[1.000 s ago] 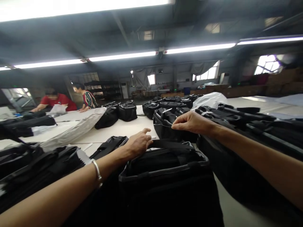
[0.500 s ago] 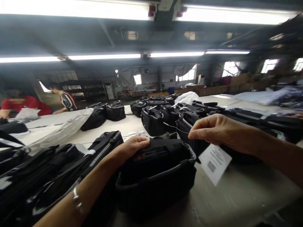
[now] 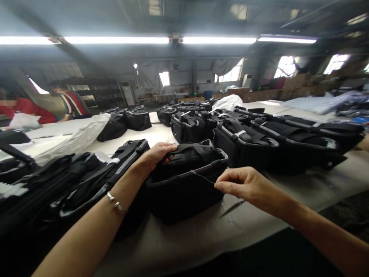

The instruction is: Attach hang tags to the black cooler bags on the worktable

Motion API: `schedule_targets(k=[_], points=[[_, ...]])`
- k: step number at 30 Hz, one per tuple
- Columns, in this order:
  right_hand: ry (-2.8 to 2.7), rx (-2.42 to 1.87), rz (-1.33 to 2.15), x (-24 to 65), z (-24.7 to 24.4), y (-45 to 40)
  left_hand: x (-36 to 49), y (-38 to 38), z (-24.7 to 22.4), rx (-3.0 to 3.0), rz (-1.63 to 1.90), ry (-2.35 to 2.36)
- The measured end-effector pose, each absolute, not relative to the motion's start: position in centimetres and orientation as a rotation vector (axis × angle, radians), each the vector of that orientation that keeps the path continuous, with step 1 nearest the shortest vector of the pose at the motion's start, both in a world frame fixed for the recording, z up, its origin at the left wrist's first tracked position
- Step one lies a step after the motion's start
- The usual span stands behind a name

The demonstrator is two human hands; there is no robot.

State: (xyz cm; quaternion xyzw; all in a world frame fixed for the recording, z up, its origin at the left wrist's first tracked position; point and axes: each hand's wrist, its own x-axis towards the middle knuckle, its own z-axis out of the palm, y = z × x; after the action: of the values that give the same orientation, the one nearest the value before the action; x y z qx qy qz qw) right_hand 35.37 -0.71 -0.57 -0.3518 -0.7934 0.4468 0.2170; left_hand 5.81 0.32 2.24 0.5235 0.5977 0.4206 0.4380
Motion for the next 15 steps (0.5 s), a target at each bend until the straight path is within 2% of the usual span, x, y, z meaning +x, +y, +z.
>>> schedule_targets(k=[4, 9, 12, 15], points=[[-2.238, -1.007, 1.170, 34.6, -0.1, 0.2, 5.7, 1.5, 2.0, 1.364, 1.053, 1.546], [-2.401, -0.922, 0.586, 33.4, 0.2, 0.7, 5.4, 1.2, 2.5, 1.672, 1.013, 1.627], [-2.493, -0.852, 0.274, 33.3, 0.0, 1.1, 5.6, -2.3, 2.6, 2.062, 1.342, 1.880], [-2.565, -0.771, 0.171, 33.4, -0.3, 1.7, 6.6, -7.8, 1.2, 2.185, 1.763, 2.170]])
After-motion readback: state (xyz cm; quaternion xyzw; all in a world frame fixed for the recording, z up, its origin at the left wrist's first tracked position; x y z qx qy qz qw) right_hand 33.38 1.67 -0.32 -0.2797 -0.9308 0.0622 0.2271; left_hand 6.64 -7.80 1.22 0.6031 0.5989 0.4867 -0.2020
